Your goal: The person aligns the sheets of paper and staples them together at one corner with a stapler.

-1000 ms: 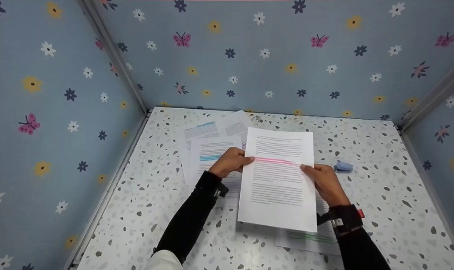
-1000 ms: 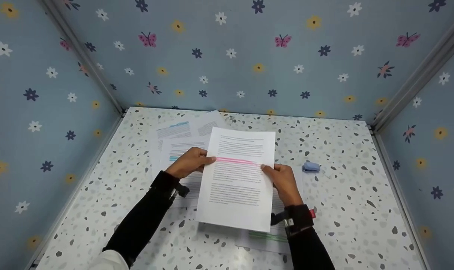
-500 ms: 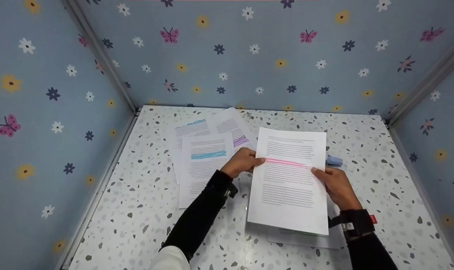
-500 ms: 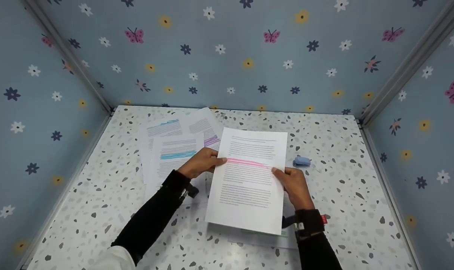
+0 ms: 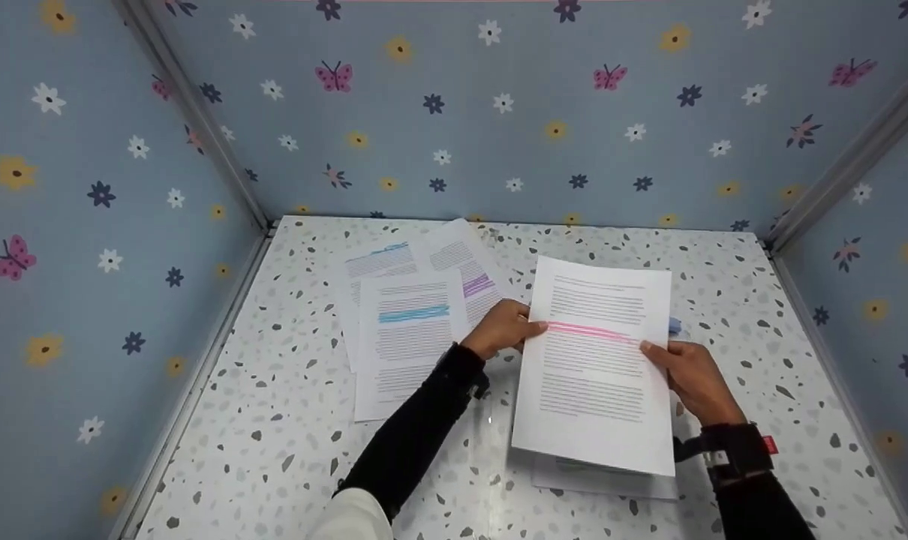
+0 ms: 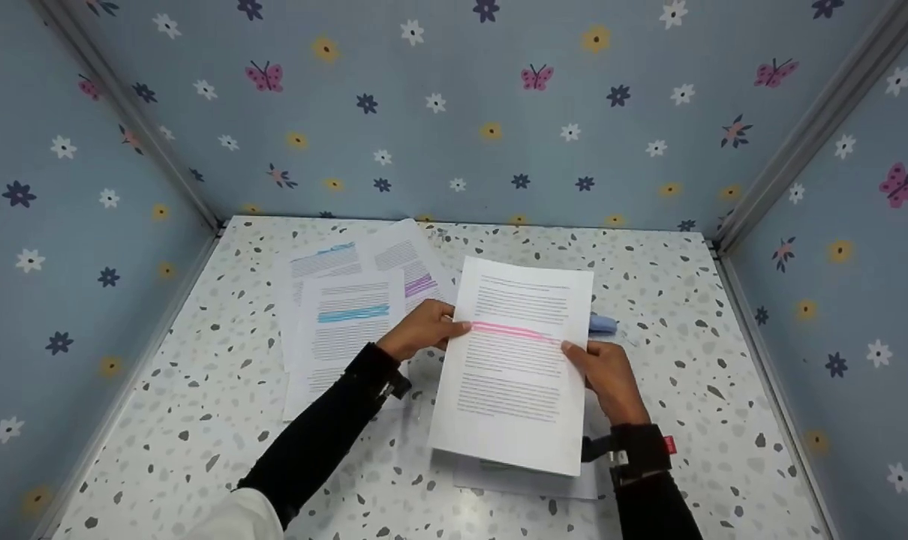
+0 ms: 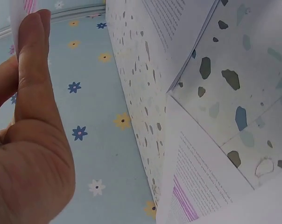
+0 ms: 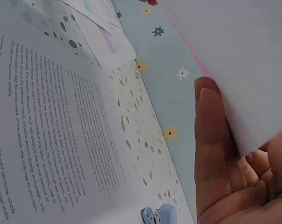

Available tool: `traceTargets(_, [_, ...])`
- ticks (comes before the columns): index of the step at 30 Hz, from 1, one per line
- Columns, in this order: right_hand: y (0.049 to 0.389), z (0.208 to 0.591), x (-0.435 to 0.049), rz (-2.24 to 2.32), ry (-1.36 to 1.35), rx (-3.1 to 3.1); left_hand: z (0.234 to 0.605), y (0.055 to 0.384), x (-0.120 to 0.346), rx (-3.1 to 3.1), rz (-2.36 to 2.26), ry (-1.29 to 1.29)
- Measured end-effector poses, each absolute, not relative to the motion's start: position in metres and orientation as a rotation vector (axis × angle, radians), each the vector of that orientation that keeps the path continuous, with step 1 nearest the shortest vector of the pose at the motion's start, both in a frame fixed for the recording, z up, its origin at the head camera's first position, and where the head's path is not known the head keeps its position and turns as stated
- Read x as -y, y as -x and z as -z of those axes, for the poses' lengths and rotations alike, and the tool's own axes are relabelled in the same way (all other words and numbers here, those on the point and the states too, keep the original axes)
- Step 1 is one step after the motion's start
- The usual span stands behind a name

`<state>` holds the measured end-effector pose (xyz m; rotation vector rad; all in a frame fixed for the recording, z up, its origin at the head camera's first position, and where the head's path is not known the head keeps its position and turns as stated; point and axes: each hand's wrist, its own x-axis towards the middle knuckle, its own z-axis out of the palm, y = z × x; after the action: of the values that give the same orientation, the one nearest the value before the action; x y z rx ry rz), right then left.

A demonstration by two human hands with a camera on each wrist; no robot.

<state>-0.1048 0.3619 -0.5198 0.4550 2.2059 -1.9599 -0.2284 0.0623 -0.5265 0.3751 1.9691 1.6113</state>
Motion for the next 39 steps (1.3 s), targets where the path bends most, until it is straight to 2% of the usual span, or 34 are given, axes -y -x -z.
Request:
traceTargets(5, [0.098,0.527,-0.37,1.98,-0.477,-2.184,0.533,0.226,-0.074,-2.009,-1.557,-0.381])
traceTargets(20, [0.111,0.531,-0.376,1.954,-0.481,-2.15,0.538,0.237,-0.076,-2.009,-1.554,-0.411])
traceTargets(39, [0.097,0.552,-0.388,1.886,-0.58,-2.18,0.562,0.222,-0.091,-1.955,-1.552,-0.367])
